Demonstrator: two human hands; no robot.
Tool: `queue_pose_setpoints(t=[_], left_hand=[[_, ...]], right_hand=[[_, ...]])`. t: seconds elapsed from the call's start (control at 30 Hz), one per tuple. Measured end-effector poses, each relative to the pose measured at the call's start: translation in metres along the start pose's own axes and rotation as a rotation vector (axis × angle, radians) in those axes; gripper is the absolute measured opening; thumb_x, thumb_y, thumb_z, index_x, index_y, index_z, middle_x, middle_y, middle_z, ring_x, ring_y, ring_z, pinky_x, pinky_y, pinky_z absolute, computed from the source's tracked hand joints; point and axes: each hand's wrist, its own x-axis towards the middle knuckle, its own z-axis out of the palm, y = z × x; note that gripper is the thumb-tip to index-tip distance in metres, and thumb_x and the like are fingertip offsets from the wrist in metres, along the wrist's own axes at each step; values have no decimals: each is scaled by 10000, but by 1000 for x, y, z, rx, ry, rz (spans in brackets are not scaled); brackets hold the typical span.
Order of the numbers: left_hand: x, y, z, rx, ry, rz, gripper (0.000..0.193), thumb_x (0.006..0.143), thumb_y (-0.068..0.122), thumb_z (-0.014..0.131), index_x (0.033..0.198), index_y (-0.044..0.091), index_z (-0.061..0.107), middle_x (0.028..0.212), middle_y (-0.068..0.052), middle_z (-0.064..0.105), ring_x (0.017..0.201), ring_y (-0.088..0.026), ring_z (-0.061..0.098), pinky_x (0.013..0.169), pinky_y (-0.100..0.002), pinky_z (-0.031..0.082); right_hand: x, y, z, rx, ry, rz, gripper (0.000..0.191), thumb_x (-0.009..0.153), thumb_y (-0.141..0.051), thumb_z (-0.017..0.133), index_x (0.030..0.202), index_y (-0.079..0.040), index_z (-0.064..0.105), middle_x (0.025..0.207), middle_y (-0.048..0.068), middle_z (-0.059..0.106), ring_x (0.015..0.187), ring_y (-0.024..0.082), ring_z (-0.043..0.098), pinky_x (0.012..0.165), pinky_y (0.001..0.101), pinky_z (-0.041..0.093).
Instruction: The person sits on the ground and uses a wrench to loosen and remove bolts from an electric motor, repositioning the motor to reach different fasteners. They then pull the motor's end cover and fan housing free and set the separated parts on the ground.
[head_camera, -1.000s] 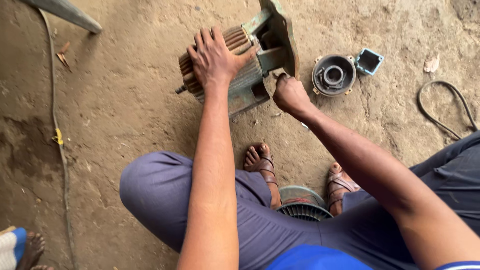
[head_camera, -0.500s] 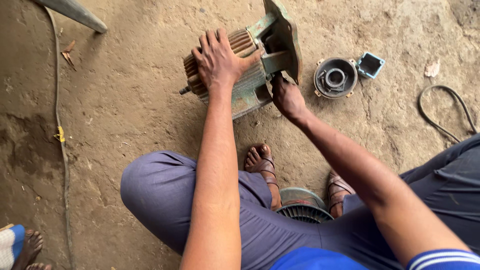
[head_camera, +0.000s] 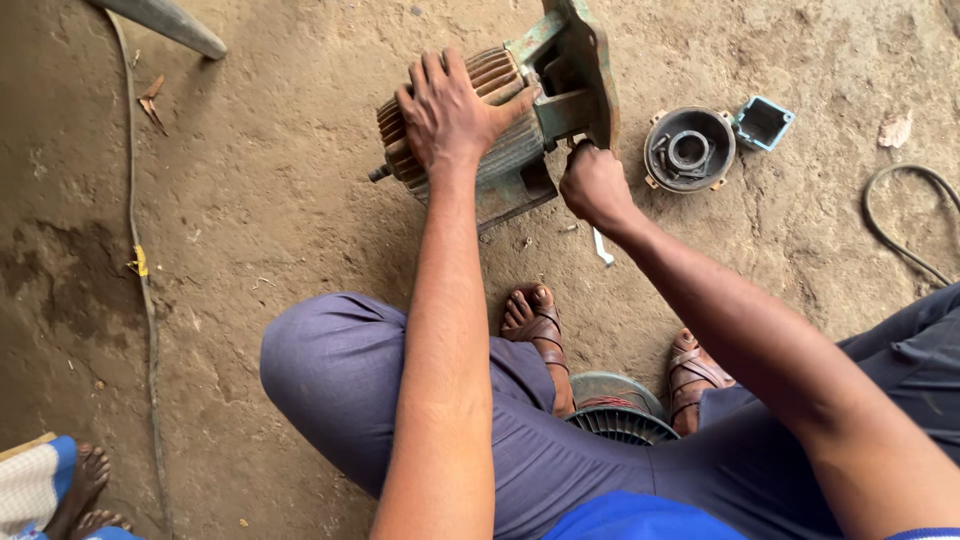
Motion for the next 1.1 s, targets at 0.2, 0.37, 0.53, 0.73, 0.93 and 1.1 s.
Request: queue_pose_setpoints(t=[0.2, 0.37, 0.53, 0.73, 0.93, 1.1], left_hand=[[-1, 0, 5, 3, 38, 32, 1407, 549, 1121, 454, 1438, 31, 473, 1463, -311, 491, 1382, -458, 456, 1084, -764, 284], [0, -1, 6, -9, 7, 19, 1386, 569, 1113, 467, 1438, 33, 476, 1456, -296, 513, 1382, -434, 473, 1101, -749, 298], [0, 1, -1, 3, 41, 15, 1343, 584, 1098, 514, 1409, 38, 497, 1410, -284, 547, 1339, -431, 510, 1072, -721, 345], [-1, 2, -3, 12, 8, 19, 1340, 573, 1093, 523, 1401, 39, 501, 1405, -273, 561, 1322, -418, 535, 1064, -695, 376], [-5, 2, -3, 24, 2, 21, 1351, 610, 1094, 512, 1434, 24, 481, 1464, -294, 505, 1364, -440, 487, 1083, -720, 338], [-11, 5, -9, 33, -30, 21, 1361, 603, 1087, 504, 1458, 28, 463, 1486, -294, 485, 1392, -446, 457, 1089, -747, 308]], right_hand=[[-7, 21, 27, 44, 90, -87, 265, 1071, -121, 396, 1201, 54, 546, 749, 329, 641, 612, 470, 652, 519, 542, 545], [4, 33, 34, -2, 111, -249, 244, 1059, -123, 456, 1195, 66, 531, 728, 241, 647, 582, 392, 633, 504, 505, 521], [10, 41, 33, -205, 86, -354, 516, 985, -96, 531, 1445, 112, 421, 780, 257, 667, 610, 365, 651, 502, 453, 540], [10, 34, 29, -435, 264, -515, 594, 929, -94, 560, 1448, 147, 399, 928, 315, 685, 646, 317, 670, 529, 392, 570], [-3, 11, 16, -113, -55, -139, 396, 1072, -107, 374, 1417, 59, 474, 948, 275, 697, 806, 375, 692, 718, 458, 591], [-4, 16, 14, -137, -104, -172, 383, 1092, -118, 350, 1396, 70, 486, 998, 273, 684, 785, 334, 718, 661, 415, 620]])
